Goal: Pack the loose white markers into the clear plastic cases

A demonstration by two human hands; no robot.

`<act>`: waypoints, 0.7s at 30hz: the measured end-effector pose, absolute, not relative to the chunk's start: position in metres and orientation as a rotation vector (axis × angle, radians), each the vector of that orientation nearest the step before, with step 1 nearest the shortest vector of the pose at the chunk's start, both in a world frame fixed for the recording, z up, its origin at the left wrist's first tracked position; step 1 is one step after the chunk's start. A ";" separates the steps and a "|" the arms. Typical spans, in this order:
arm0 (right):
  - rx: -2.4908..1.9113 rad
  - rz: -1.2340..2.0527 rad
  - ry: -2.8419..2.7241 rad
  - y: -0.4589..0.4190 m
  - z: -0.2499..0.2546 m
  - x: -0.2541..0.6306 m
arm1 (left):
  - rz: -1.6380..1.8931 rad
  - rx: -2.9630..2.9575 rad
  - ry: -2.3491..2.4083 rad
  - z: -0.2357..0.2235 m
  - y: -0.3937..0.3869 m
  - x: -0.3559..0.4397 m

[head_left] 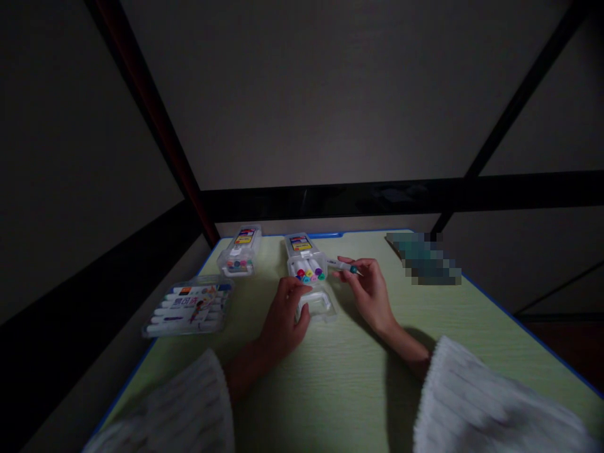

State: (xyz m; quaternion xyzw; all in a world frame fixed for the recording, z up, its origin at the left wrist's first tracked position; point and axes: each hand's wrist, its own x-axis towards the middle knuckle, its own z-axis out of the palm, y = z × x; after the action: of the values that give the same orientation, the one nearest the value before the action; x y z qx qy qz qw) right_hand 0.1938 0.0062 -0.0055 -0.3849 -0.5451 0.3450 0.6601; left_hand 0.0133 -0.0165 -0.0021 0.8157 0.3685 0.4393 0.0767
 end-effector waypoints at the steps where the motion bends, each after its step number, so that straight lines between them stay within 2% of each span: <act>1: -0.853 0.800 -1.226 0.006 -0.005 0.192 | 1.312 2.453 1.099 -0.002 -0.017 0.013; 9: -0.898 0.665 -1.284 -0.002 0.000 0.192 | 1.300 2.497 1.048 -0.002 -0.018 0.013; 15: -0.963 0.347 -1.405 -0.012 0.003 0.194 | 1.321 2.536 1.005 -0.002 -0.018 0.013; 21: -0.829 0.073 -1.351 -0.018 0.005 0.191 | 1.338 2.555 0.999 -0.001 -0.019 0.013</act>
State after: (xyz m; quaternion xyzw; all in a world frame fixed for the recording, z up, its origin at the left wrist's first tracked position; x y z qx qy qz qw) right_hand 0.1911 -0.0180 0.0051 -0.3725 -0.6068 0.0327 0.7014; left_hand 0.0129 -0.0185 -0.0013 0.8362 0.3271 0.4378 0.0448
